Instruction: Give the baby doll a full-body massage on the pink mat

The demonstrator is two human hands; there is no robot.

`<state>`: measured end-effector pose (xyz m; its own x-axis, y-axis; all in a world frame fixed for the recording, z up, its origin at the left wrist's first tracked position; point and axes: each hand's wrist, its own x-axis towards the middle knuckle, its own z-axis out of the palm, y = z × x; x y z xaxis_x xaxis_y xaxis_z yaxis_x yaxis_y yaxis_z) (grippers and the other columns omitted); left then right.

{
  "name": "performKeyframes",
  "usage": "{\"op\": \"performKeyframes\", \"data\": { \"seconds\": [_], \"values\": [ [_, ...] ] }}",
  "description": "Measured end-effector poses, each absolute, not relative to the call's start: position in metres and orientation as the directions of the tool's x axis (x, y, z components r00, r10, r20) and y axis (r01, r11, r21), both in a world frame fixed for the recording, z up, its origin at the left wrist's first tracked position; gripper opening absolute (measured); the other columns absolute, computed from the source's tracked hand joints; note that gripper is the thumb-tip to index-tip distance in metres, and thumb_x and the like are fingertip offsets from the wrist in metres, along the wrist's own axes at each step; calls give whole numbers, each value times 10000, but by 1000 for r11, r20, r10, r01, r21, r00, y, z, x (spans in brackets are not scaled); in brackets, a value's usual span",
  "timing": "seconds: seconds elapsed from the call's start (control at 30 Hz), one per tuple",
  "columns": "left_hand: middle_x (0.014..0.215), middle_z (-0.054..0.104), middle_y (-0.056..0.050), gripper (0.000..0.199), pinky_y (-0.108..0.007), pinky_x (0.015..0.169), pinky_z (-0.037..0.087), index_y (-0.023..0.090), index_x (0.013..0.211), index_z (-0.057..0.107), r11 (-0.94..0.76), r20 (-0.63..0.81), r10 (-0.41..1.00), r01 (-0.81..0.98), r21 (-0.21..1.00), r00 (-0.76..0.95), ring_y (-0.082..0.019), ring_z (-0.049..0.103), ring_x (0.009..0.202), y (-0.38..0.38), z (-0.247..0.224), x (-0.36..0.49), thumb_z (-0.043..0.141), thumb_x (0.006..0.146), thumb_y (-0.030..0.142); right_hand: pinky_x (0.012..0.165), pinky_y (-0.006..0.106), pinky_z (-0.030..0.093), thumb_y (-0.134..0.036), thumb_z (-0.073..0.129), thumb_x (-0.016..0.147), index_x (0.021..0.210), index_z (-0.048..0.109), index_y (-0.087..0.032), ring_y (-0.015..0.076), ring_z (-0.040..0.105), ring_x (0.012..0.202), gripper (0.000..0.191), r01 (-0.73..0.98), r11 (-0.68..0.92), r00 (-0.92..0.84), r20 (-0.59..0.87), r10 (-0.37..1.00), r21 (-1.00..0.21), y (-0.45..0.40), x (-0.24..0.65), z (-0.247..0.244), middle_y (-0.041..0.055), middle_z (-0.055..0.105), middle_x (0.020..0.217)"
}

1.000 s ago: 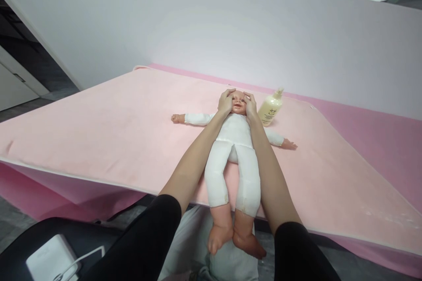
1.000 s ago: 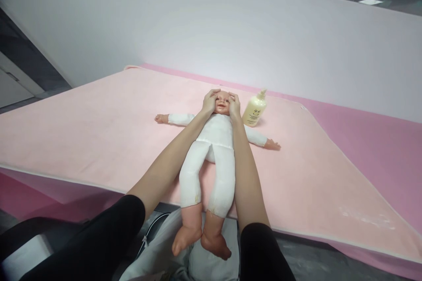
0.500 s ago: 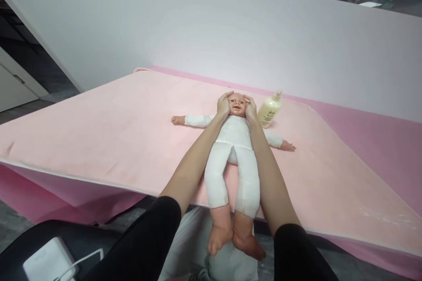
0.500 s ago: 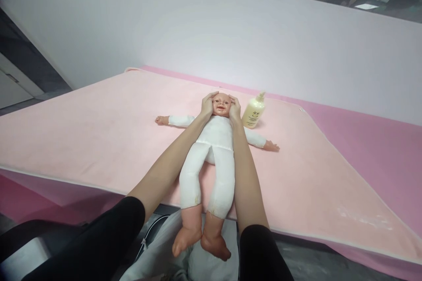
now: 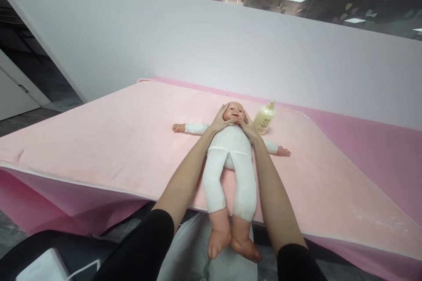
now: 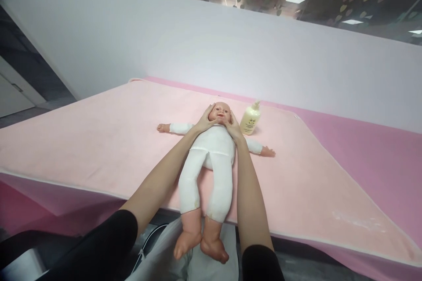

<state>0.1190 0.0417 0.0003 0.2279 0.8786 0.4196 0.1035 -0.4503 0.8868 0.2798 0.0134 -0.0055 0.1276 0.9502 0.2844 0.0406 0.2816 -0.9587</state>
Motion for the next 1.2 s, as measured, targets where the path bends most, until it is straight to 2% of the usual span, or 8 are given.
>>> {"op": "performKeyframes", "data": {
  "seconds": [0.1, 0.17, 0.3, 0.47, 0.63, 0.83, 1.07, 1.2],
  "values": [
    [1564, 267, -84, 947, -338, 1180, 211, 243, 1453, 370, -460, 435, 875, 83, 884, 214, -248, 204, 1460, 44, -3, 118, 791, 629, 445, 1136, 362, 354, -533, 807, 565, 1448, 354, -193, 230, 391, 1372, 1049, 49, 291, 134, 295, 946, -956, 6, 279, -1, 105, 353, 1508],
    [1540, 320, -98, 943, -350, 1174, 227, 225, 1435, 402, -470, 450, 871, 66, 880, 195, -259, 235, 1449, 46, -5, 118, 803, 610, 444, 1146, 357, 333, -518, 825, 534, 1449, 345, -152, 238, 377, 1380, 1096, 27, 297, 141, 298, 944, -954, 5, 276, 2, 133, 348, 1506],
    [1504, 386, -105, 885, -357, 1164, 251, 210, 1405, 453, -491, 476, 864, 61, 869, 167, -267, 273, 1434, 47, -7, 118, 798, 621, 433, 1137, 374, 353, -483, 841, 518, 1435, 369, -176, 243, 408, 1360, 1076, 13, 304, 151, 302, 941, -953, 5, 274, 4, 121, 384, 1488],
    [1504, 392, -90, 833, -352, 1163, 253, 220, 1402, 460, -463, 446, 879, 81, 882, 167, -264, 276, 1433, 44, -3, 116, 778, 655, 405, 1116, 376, 393, -440, 865, 489, 1400, 425, -157, 252, 453, 1325, 1050, 6, 322, 139, 320, 937, -947, 4, 276, 4, 118, 437, 1454],
    [1526, 356, -73, 796, -341, 1171, 233, 236, 1407, 454, -439, 422, 892, 93, 894, 163, -247, 231, 1451, 40, 2, 117, 756, 683, 374, 1122, 389, 380, -480, 826, 564, 1389, 456, -145, 249, 479, 1301, 964, 48, 330, 114, 333, 936, -943, 6, 281, 4, 110, 483, 1418],
    [1532, 340, -75, 724, -322, 1181, 207, 196, 1422, 431, -445, 423, 889, 113, 889, 174, -217, 225, 1454, 40, 2, 116, 685, 758, 332, 1136, 390, 346, -550, 759, 633, 1424, 413, -167, 245, 429, 1341, 945, 107, 306, 104, 317, 943, -946, 10, 289, 0, 89, 430, 1457],
    [1517, 361, -94, 628, -337, 1185, 200, 160, 1406, 450, -488, 469, 864, 73, 870, 182, -213, 254, 1444, 46, -2, 115, 607, 836, 369, 1134, 378, 344, -600, 670, 715, 1419, 425, -184, 233, 382, 1375, 853, 97, 320, 81, 327, 941, -943, 9, 289, 0, 62, 387, 1486],
    [1478, 429, -85, 543, -348, 1180, 225, 166, 1338, 533, -478, 475, 870, -10, 878, 132, -211, 314, 1419, 47, -4, 117, 564, 864, 430, 1106, 374, 387, -611, 625, 754, 1416, 431, -213, 227, 408, 1359, 796, 78, 324, 71, 329, 941, -943, 12, 289, -3, 47, 378, 1495]
  ]
}}
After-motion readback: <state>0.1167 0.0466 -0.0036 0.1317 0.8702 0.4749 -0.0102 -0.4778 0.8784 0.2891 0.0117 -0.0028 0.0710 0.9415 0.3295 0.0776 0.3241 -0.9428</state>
